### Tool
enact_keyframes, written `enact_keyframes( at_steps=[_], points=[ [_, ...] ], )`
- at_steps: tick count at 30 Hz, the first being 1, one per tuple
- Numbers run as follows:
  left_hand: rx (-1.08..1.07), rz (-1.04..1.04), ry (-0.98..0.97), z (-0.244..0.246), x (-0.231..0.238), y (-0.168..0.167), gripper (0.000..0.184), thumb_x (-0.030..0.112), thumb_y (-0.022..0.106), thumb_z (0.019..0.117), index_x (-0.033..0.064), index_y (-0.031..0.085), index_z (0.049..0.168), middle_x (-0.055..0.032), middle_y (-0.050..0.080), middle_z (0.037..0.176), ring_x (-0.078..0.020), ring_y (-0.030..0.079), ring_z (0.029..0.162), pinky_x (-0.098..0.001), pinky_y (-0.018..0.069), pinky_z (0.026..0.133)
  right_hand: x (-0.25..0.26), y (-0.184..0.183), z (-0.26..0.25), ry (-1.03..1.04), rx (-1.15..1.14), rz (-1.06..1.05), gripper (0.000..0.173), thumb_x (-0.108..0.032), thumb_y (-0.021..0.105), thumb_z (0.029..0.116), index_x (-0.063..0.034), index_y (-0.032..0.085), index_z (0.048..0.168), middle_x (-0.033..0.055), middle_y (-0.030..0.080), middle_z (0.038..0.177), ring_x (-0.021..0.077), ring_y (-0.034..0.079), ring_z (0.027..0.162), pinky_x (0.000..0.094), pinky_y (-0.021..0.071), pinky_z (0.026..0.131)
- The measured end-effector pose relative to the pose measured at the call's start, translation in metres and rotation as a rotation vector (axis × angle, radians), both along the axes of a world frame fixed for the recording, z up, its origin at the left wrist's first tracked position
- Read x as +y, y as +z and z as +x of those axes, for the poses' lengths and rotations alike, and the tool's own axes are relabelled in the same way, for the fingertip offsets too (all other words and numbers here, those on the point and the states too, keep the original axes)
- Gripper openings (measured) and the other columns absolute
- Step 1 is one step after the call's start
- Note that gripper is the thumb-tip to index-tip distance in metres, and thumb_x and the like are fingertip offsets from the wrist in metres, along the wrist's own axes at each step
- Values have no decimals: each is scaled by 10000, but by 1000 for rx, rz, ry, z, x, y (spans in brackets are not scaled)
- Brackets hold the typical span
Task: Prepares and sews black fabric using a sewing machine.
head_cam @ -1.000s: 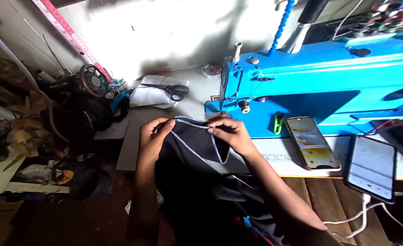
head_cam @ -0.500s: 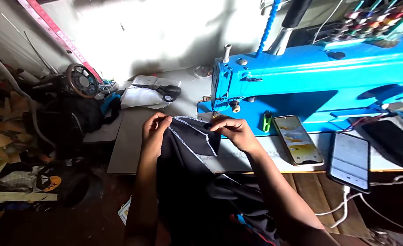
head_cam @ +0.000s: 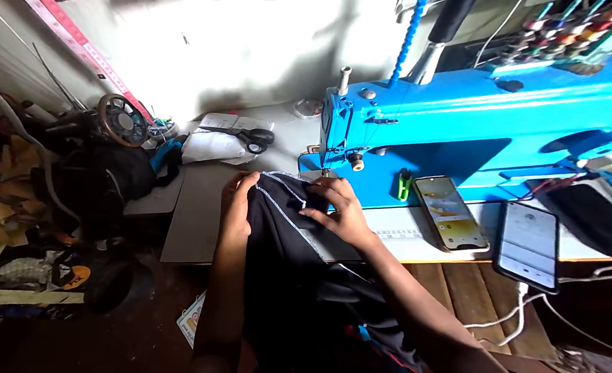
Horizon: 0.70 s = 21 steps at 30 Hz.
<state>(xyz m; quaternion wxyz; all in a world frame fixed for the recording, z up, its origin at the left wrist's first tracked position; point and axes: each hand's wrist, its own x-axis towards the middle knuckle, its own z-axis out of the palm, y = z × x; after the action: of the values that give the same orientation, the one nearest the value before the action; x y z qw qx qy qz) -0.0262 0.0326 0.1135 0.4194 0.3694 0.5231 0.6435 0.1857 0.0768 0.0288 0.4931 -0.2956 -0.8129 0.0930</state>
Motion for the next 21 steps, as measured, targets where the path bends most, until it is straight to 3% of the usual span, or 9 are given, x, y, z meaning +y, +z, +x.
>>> enact_keyframes(
  at_steps=[3,6,9,12,15,17,21],
  points=[
    [-33,6,-9,3,-1,-1,210,101,520,1024,119,658,867,55,668,747,-18,651,719,-213,562,698,0,-7,-11,-117,-12,144,253,-243,726,923,-27,750,1053,163,714,1099,327,662,1005,464,509,868],
    [61,28,4,-1,-2,-1,186,92,546,1016,124,660,872,76,666,764,-1,640,746,-209,552,730,3,-4,-12,-54,61,51,172,-150,684,921,-11,756,992,168,724,1071,322,670,997,474,509,869],
    [208,97,-36,-12,-5,-5,82,72,615,971,104,669,918,80,667,835,2,628,821,-214,534,800,7,5,0,97,187,-184,150,-97,647,931,-2,752,980,128,717,1104,187,669,1091,356,540,969],
    [316,143,-112,-20,-7,-10,33,59,674,936,93,677,939,76,670,853,3,625,803,-204,534,767,7,11,12,199,296,-332,116,-71,639,935,-15,735,968,67,708,1092,78,666,1058,270,554,945],
    [382,160,-185,-20,-7,-14,121,-3,704,895,62,679,995,46,681,871,-11,621,755,-196,539,707,4,16,23,214,391,-465,97,-50,627,944,-40,717,980,3,714,1028,43,679,911,250,588,840],
    [411,150,-235,-18,-6,-15,243,-17,714,884,37,656,1113,17,712,931,-29,656,787,-216,561,732,4,18,29,199,426,-509,110,-44,622,947,-59,714,1005,-34,724,964,26,679,830,240,592,784],
    [434,168,-303,-14,-3,-15,415,-48,714,874,36,594,1263,-2,726,964,-42,668,773,-221,571,712,4,16,35,179,475,-515,110,-41,628,948,-72,709,1016,-59,719,901,10,670,795,225,585,759]
  ],
)
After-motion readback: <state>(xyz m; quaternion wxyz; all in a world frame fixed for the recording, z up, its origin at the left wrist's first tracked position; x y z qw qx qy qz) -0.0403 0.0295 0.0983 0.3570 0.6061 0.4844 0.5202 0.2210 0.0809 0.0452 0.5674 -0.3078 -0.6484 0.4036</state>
